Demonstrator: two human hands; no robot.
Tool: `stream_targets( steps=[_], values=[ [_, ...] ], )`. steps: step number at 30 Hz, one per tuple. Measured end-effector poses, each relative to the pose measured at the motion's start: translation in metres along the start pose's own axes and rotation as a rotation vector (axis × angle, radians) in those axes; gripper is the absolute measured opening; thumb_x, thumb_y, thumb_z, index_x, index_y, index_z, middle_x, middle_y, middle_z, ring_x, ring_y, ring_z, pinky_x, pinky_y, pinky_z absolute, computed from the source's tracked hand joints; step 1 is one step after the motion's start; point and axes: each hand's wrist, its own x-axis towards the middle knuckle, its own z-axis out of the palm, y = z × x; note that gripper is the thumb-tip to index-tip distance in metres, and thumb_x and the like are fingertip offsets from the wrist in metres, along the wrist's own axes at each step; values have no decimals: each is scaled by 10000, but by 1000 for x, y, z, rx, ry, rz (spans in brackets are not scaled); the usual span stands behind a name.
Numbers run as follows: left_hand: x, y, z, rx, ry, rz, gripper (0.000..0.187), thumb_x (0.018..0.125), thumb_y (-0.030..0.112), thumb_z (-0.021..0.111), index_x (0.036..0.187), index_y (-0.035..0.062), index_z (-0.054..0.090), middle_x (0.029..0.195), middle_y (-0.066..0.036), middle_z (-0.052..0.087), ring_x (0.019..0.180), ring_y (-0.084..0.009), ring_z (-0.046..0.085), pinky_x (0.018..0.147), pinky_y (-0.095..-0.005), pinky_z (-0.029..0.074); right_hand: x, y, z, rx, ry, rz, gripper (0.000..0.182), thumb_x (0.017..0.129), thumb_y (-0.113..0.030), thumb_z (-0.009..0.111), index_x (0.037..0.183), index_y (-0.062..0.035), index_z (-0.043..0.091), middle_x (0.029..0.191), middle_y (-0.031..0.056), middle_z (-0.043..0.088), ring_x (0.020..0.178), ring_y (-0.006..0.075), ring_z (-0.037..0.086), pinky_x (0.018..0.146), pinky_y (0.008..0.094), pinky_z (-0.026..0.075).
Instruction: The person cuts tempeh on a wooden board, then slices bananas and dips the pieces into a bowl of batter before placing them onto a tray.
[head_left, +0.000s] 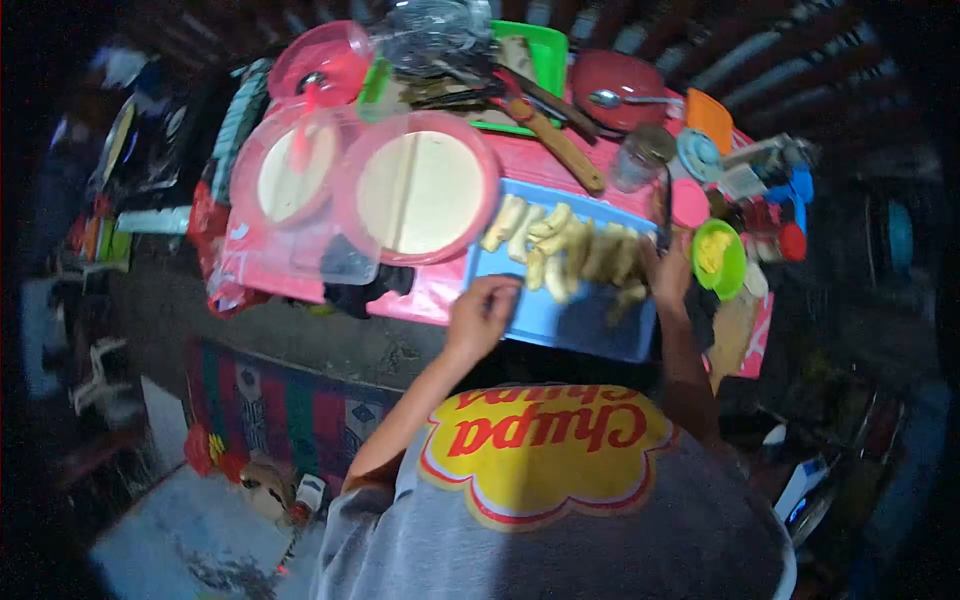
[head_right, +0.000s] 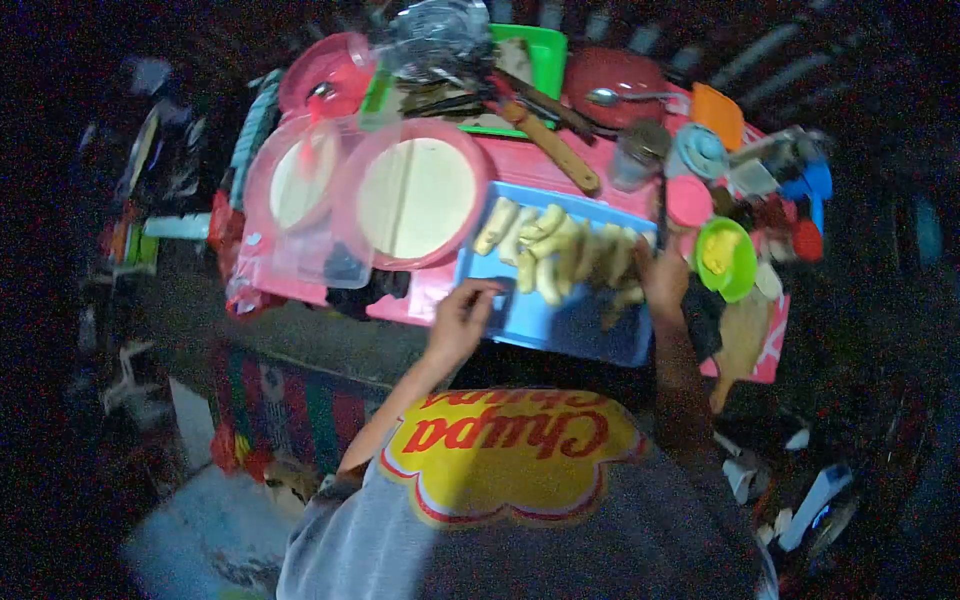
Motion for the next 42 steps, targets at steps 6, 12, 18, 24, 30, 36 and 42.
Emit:
stream_targets(
  steps=[6,12,18,24,30,36,42],
  values=[
    [7,20,14,25,-66,107,143,745,109,535,861,33,568,783,-127,559,767,-268,546,671,-334,428,-8,-7,-7,146,-155,173,542,701,-368,586,1054,15,434,855,250,553,782,394,535,676,424,418],
    [-6,31,35,-72,-13,1,158,785,68,486,915,-1,543,834,-118,575,781,-195,562,698,-282,435,-6,18,7,228,-125,157,484,674,-268,620,1015,26,441,796,172,568,688,272,561,617,352,435],
    [-9,32,71,-393,4,-125,201,838,185,471,903,19,564,779,-18,572,716,-61,493,674,-200,395,-20,54,-13,1182,-473,522,194,726,-159,596,879,-102,492,587,-38,456,469,59,426,389,209,337],
    [6,78,70,-622,-156,-231,315,828,145,486,1103,-4,447,1010,-66,537,935,-119,487,804,-227,377,-19,-28,-87,1354,-790,301,362,732,-144,574,1030,8,437,623,8,482,447,66,421,405,190,370],
    [9,97,47,-772,-92,27,525,772,126,566,1218,25,308,1138,-77,444,1048,-150,431,886,-281,339,-31,-93,-74,1308,-768,-26,400,706,-61,600,1066,-20,432,859,63,556,479,46,453,425,179,363],
    [6,87,-20,-716,114,-45,477,775,102,552,1209,65,359,1093,-59,470,962,-138,483,839,-270,379,-26,-149,-68,1235,-893,-101,287,765,-97,562,1028,-26,471,693,1,538,469,45,455,411,174,357],
    [19,63,-108,-1111,130,-134,502,777,40,501,1229,78,285,940,-27,457,823,-102,492,694,-263,468,-42,-244,-48,1242,-988,-185,302,823,-161,472,1067,-7,383,698,32,501,433,67,432,398,192,352]
  ],
)
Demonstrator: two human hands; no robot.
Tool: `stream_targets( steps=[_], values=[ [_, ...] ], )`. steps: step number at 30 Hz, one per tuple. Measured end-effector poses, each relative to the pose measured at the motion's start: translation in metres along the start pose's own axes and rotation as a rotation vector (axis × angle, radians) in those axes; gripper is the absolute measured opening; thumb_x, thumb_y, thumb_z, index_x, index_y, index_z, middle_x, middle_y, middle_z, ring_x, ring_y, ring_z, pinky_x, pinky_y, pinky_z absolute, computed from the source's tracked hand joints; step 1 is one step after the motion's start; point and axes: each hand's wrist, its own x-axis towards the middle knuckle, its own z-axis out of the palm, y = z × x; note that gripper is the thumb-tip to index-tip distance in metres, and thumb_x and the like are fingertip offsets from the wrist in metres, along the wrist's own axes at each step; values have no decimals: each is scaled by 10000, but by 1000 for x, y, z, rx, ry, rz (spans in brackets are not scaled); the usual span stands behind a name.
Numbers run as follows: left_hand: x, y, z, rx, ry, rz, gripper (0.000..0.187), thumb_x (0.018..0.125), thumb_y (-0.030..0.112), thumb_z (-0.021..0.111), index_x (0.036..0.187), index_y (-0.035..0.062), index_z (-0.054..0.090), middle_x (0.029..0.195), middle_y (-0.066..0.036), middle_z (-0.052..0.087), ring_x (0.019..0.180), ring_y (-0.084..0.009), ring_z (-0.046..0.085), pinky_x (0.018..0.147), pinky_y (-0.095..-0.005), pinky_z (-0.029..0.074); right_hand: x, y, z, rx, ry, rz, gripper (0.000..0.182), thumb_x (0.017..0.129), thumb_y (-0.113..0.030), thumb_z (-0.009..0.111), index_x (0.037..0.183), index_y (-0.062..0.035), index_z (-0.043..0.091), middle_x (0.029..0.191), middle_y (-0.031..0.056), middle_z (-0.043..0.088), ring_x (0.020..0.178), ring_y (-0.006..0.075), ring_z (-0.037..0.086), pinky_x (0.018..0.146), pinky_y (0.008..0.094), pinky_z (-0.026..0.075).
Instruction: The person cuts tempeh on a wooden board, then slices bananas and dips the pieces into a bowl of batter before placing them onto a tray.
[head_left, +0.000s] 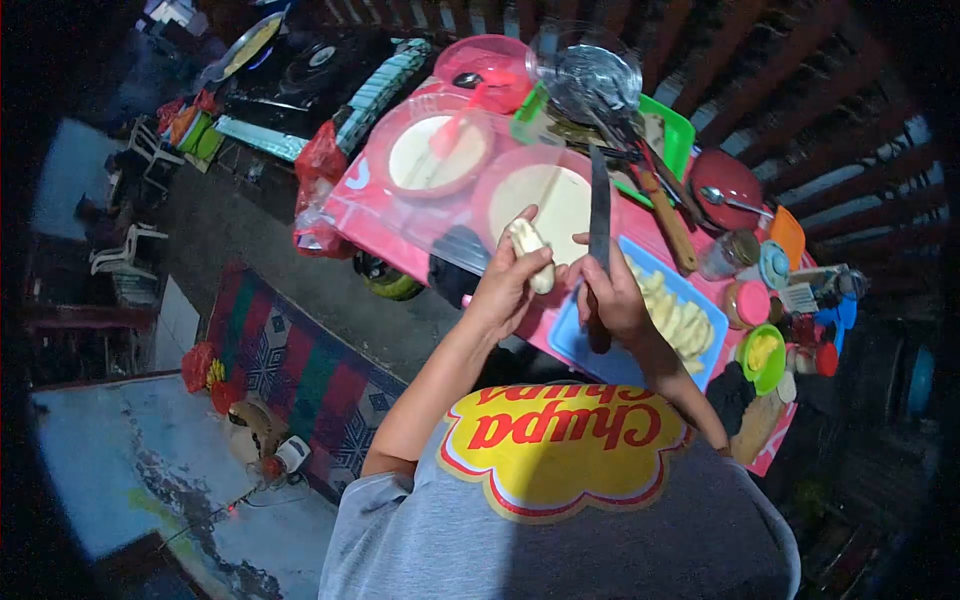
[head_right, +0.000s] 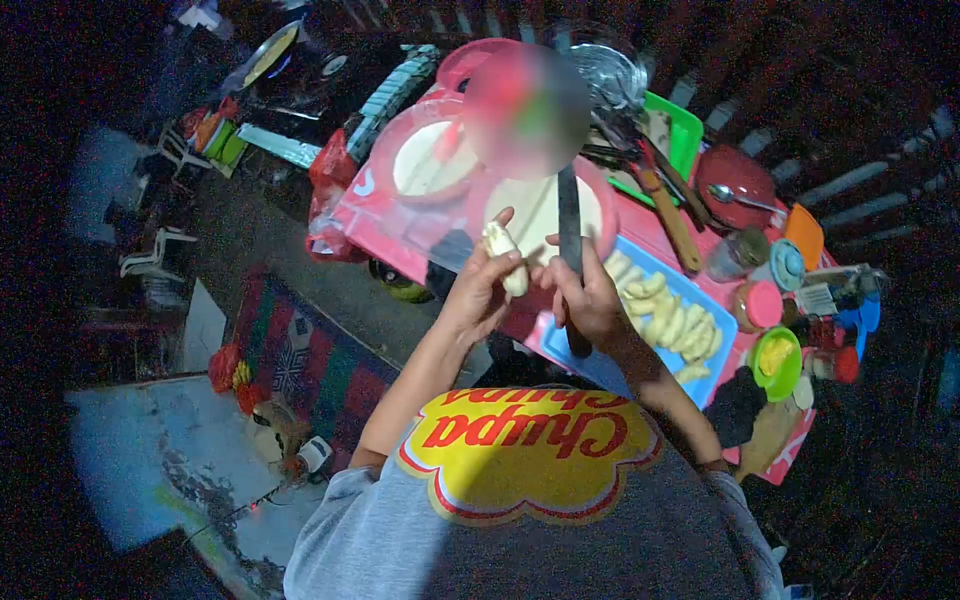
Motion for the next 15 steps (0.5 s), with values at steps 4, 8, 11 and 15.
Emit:
stream_targets(
  steps=[4,8,11,15],
  values=[
    [23,43,-46,-192,124,40,423,752,61,441,1156,65,318,817,-58,461,663,-187,514,622,-302,460,27,5,41,-347,-77,-83,273,865,-208,352,1036,3,377,701,98,517,494,182,514,466,288,412],
    [44,74,-78,-287,263,22,319,817,219,455,1087,67,383,727,-30,460,606,-136,474,560,-286,425,42,7,79,-572,-24,93,365,819,-255,467,1044,-2,331,746,225,520,719,410,524,616,462,407],
    [59,86,-85,-297,298,20,283,849,296,413,1016,68,432,742,-23,464,634,-122,467,559,-263,415,52,24,93,-945,-29,-288,366,799,-253,510,1059,-47,354,684,163,514,656,367,538,584,429,425],
    [77,93,-89,-358,375,60,276,863,315,375,1012,91,435,748,-18,462,623,-114,457,552,-249,421,56,5,108,-999,6,16,364,787,-270,522,1022,-43,360,743,179,528,693,372,538,588,435,423]
  ],
)
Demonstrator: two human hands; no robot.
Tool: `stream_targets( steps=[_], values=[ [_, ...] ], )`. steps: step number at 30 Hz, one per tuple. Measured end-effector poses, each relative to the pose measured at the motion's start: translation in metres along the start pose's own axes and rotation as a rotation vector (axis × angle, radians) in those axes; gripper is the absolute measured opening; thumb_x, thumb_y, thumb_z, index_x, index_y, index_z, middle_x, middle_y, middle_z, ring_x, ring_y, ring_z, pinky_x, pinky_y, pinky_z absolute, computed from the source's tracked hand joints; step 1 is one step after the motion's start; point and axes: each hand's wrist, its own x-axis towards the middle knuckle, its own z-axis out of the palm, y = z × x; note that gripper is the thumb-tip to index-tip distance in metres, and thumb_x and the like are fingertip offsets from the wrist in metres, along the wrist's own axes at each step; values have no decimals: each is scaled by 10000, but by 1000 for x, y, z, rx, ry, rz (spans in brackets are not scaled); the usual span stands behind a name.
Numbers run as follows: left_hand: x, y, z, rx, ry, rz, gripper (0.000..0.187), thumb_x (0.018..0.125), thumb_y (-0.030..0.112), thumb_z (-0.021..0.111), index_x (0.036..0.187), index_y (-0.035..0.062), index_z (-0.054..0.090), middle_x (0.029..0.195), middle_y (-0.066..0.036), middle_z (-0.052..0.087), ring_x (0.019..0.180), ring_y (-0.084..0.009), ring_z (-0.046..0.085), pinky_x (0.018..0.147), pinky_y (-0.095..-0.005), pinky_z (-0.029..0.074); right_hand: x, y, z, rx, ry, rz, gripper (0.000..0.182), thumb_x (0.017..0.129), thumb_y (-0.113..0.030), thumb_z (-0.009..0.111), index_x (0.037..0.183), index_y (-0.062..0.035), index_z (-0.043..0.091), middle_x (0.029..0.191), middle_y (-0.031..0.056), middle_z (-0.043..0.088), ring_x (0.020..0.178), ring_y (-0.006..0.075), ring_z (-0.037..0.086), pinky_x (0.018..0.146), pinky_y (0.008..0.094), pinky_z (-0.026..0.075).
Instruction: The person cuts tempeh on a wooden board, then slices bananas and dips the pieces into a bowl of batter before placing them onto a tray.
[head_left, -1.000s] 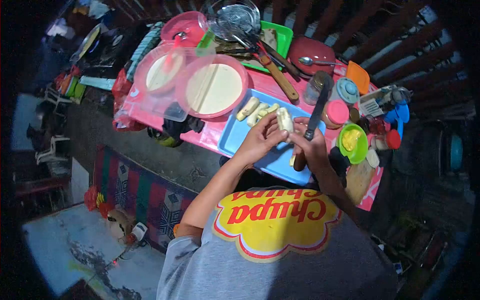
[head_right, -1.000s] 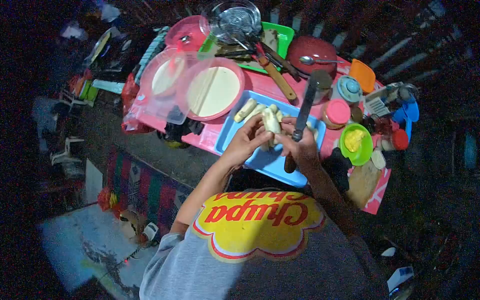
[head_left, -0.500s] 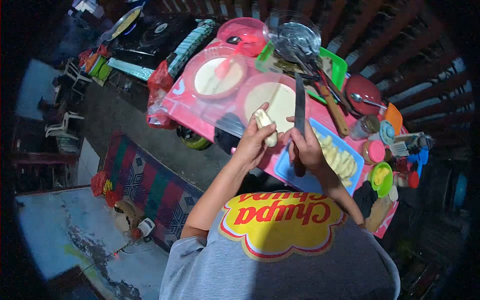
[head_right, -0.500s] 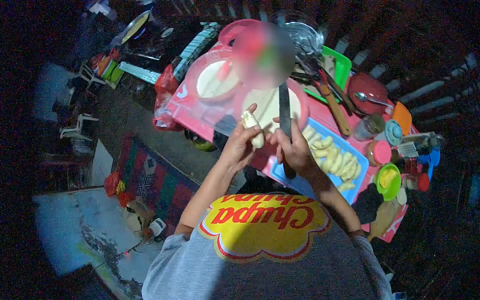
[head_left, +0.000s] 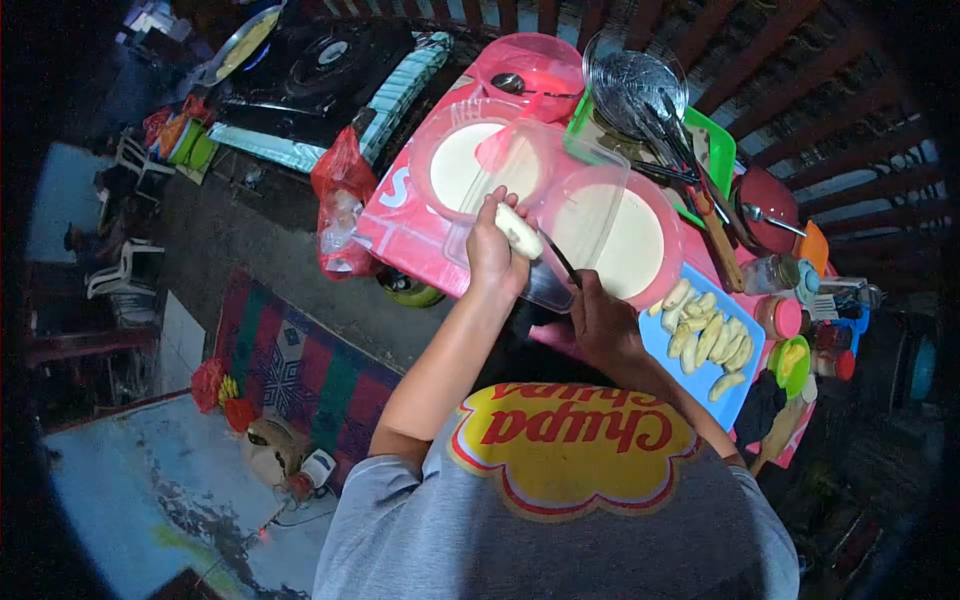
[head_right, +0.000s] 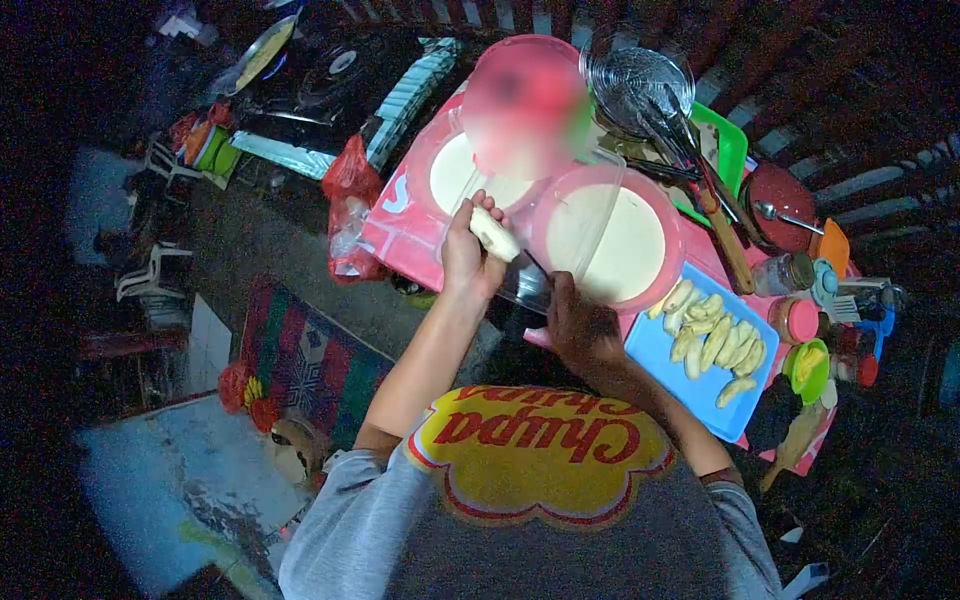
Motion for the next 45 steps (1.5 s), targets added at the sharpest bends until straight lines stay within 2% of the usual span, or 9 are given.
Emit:
stream_targets(
  steps=[2,12,14,24,26,29,35,40,45],
  values=[
    [3,1,4,-17,26,-1,280,865,323,370,1015,94,431,758,-17,462,617,-112,452,554,-252,425,4,0,-4,-6,-16,-50,613,608,-313,690,1004,-10,334,801,230,522,764,381,536,648,446,423],
    [1,-12,25,39,88,55,259,879,301,347,1022,95,414,837,-37,466,606,-113,440,554,-272,439,6,10,-22,-101,-65,-130,680,604,-502,617,990,-9,352,852,200,513,802,370,524,669,441,430],
    [2,-14,26,38,77,67,260,878,301,348,1021,95,415,837,-39,469,608,-114,441,561,-272,442,6,13,-21,-180,14,-78,197,796,-111,405,977,-32,404,807,191,541,775,363,539,645,403,428],
    [-2,-23,30,28,83,23,288,887,308,305,1009,63,396,826,-71,474,656,-144,458,605,-287,441,12,19,-28,-135,78,-183,158,767,-82,402,920,-41,411,684,148,497,657,335,530,576,422,416],
    [-3,-26,30,3,89,-4,279,889,304,300,1003,73,406,814,-66,485,661,-145,475,607,-279,451,12,23,-33,-174,-90,-174,700,583,-499,643,971,-2,339,777,191,495,745,354,528,621,442,430],
    [-5,-29,36,32,147,-21,294,889,311,290,994,55,390,831,-82,468,678,-163,464,641,-296,443,18,31,-25,-130,-1,-276,714,577,-494,647,984,2,333,773,190,493,741,352,529,620,439,429],
    [-3,-24,39,15,156,-34,286,892,296,280,989,51,389,829,-100,466,746,-196,497,697,-328,457,15,27,-31,-147,-113,-160,708,570,-457,659,998,-2,326,778,193,490,749,362,521,623,437,428],
    [-1,-30,38,-35,148,-114,288,894,273,279,1046,47,373,899,-119,470,839,-225,510,783,-387,448,27,27,-27,-125,-78,-221,763,562,-512,638,1024,5,320,806,192,484,777,359,513,645,438,418],
    [-3,-25,39,13,142,-124,288,896,263,266,1057,42,358,926,-139,468,902,-257,511,796,-409,437,26,28,-28,-122,-85,-221,827,540,-533,638,1063,15,308,815,195,479,780,366,503,653,447,408]
  ],
)
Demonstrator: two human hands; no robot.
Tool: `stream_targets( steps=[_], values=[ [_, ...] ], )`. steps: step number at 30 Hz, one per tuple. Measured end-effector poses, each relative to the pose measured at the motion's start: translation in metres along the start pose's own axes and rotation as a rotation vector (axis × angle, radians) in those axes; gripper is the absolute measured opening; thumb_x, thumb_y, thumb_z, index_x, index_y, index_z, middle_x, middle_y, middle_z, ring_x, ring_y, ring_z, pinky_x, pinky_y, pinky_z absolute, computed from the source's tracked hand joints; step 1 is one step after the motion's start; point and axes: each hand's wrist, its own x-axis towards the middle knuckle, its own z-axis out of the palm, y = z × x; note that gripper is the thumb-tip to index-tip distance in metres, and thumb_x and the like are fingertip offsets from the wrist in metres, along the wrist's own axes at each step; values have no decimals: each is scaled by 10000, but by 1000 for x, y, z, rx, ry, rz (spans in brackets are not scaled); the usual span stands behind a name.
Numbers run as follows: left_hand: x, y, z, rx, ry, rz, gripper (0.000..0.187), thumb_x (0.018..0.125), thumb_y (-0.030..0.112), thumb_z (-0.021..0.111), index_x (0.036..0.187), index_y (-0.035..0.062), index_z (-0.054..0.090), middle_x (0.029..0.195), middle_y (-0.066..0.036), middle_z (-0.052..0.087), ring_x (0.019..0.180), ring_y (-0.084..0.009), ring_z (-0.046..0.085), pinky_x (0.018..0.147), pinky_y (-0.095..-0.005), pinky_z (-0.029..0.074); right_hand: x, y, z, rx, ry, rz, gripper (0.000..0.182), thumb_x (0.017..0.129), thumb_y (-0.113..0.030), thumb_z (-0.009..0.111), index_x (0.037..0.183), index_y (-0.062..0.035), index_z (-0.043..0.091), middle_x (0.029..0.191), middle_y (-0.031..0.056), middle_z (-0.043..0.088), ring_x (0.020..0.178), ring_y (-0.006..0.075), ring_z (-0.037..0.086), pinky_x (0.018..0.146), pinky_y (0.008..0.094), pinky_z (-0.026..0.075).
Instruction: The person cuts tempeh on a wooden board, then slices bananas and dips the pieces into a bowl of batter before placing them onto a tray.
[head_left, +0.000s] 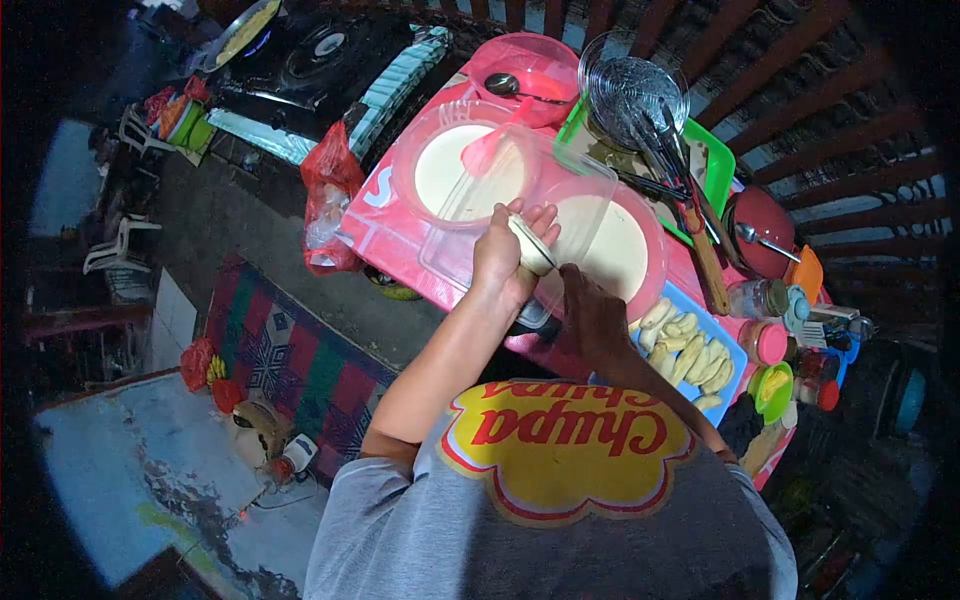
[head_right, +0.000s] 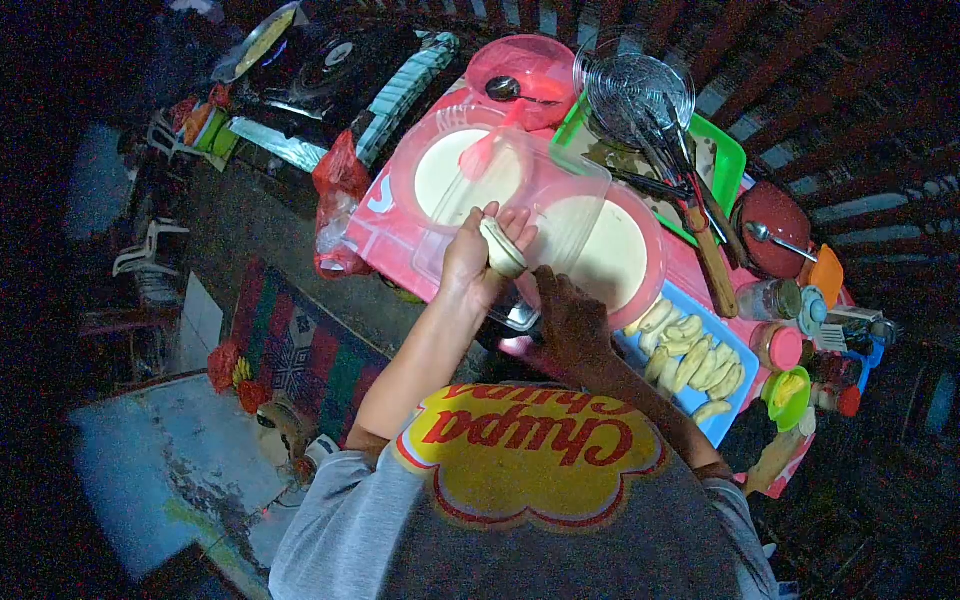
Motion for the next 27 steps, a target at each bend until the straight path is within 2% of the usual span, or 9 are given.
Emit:
stream_targets(
  steps=[2,4,7,9,15,18,21,23,27],
  values=[
    [1,1,-1,26,0,1,289,897,262,263,1060,42,354,934,-142,468,922,-267,513,794,-409,435,2,3,7,-8,4,14,842,528,-511,658,1077,18,300,827,200,473,786,371,498,654,454,404],
    [1,1,-3,53,2,10,327,899,291,233,1059,39,366,918,-140,488,904,-245,530,722,-307,434,6,1,6,-14,-1,9,850,526,-511,659,1082,21,298,845,200,469,792,368,499,656,456,403],
    [2,1,-5,111,17,3,322,895,267,268,1112,44,350,954,-118,481,938,-269,522,766,-355,429,11,3,14,-61,19,1,853,524,-492,670,1092,19,292,878,197,462,808,359,503,660,451,408],
    [3,2,-5,111,33,6,328,895,269,268,1118,44,354,953,-112,486,939,-264,521,765,-345,428,14,2,16,-103,38,0,849,523,-473,679,1097,14,288,893,193,460,817,353,506,662,444,415],
    [-3,6,-1,94,60,-27,333,894,275,269,1116,49,370,941,-101,496,950,-250,513,778,-335,422,29,0,20,-140,-104,137,838,506,-413,720,1098,-11,282,891,174,469,840,341,511,671,434,434],
    [9,6,-10,80,42,-10,329,894,274,270,1113,49,368,928,-94,492,958,-253,505,790,-359,424,31,7,28,-126,-36,107,816,503,-394,722,1083,-13,294,880,179,483,810,348,521,635,430,441],
    [15,21,-5,1,43,40,327,893,283,265,1099,54,374,912,-87,483,962,-257,500,784,-403,433,15,11,22,-162,54,-31,748,505,-356,716,1051,-17,333,878,187,498,773,347,536,588,415,449],
    [11,30,3,-91,60,95,324,895,302,241,1045,51,379,916,-94,438,902,-259,494,787,-408,417,1,17,23,-43,199,-29,206,780,-91,438,977,-40,406,823,150,563,703,327,560,556,393,456],
    [11,27,2,-48,47,132,333,890,318,253,1042,47,374,888,-89,439,821,-230,498,753,-386,436,-4,7,16,-31,262,2,169,784,-81,429,945,-33,415,835,162,568,740,334,559,595,404,453]
  ],
)
